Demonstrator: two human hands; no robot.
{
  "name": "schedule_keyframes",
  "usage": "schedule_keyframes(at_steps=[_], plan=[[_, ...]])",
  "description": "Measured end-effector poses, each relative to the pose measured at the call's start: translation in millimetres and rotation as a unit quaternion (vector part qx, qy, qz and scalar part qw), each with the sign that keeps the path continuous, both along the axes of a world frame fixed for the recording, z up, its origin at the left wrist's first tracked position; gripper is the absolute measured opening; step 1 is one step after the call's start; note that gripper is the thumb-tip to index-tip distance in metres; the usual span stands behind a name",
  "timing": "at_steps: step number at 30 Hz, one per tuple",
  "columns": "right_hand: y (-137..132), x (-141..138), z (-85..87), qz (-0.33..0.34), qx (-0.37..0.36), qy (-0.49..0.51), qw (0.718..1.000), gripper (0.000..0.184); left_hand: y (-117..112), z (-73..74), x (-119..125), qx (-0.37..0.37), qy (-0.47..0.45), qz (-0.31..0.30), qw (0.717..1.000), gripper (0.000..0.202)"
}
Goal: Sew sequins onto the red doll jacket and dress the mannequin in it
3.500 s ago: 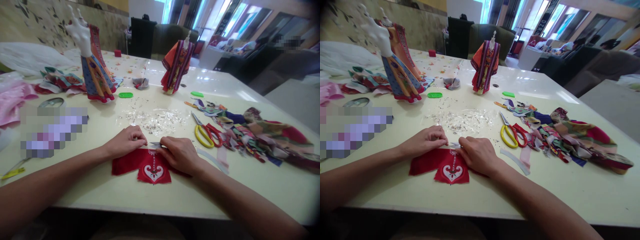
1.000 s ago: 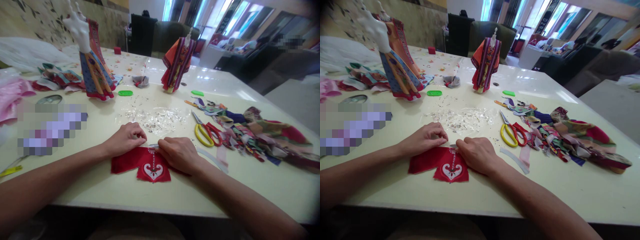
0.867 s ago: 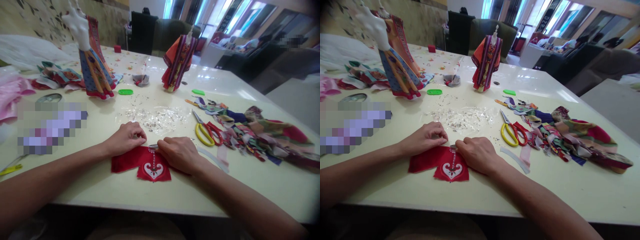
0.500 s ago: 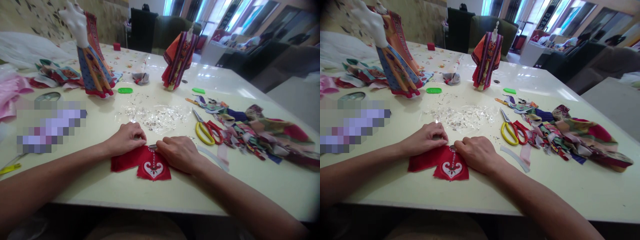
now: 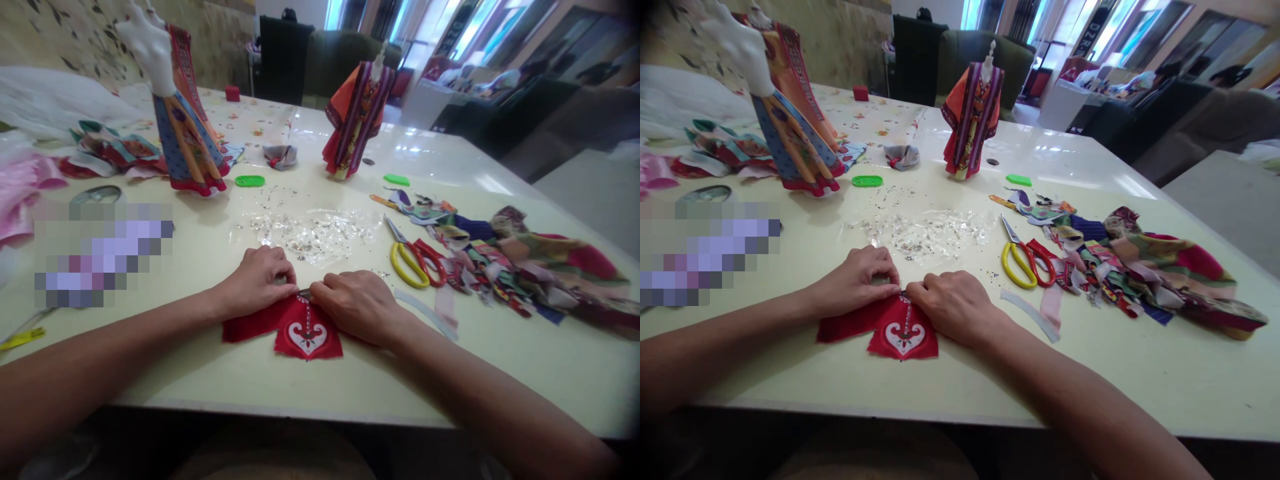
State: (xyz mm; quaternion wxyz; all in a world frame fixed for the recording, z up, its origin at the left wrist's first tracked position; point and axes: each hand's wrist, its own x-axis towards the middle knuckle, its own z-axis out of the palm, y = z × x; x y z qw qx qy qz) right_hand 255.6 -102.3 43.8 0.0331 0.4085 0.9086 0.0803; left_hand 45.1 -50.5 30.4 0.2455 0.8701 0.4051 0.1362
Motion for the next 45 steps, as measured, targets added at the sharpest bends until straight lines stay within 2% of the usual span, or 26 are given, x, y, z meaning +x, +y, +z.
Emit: schedule_keyframes(at_steps=[9,15,20,25,33,39,45], plan=[[1.4,0.3,0.0,-0.011,-0.005,-0.003,1.0,0.015,0.7,-0.4,2.1,-0.014,0.003,0.004,1.0,0.008],[4.0,11.2,14.2,-0.078,-0.014,0.019,0.997,0.02,1.9,3.0,4.7,-0.036,0.016,0.017,0.999,0.008],[5.0,26.5,34.7,-0.102,-0.121,0.019,0.987,0.024,3.4,2.8,3.7,-0.043,0.012,0.014,0.999,0.01],[7.8,33.6,38.7,-0.106,-0.2,-0.001,0.974,0.026,5.0,2.6,0.3,-0.06,0.003,0.007,0.998,0.013],[10.7,34.7,36.9,-0.111,-0.213,0.017,0.971,0.025,7.7,2.9,-5.0,-0.056,-0.007,-0.022,0.998,0.02],[11.0,40.6,40.3,-0.104,-0.219,0.026,0.97,0.025,5.0,5.0,-3.4,-0.039,0.007,-0.027,0.999,0.015],[14.4,49.5,39.4,-0.104,-0.201,0.061,0.972,0.024,3.0,6.2,-3.4,-0.017,0.01,-0.039,0.999,0.017]])
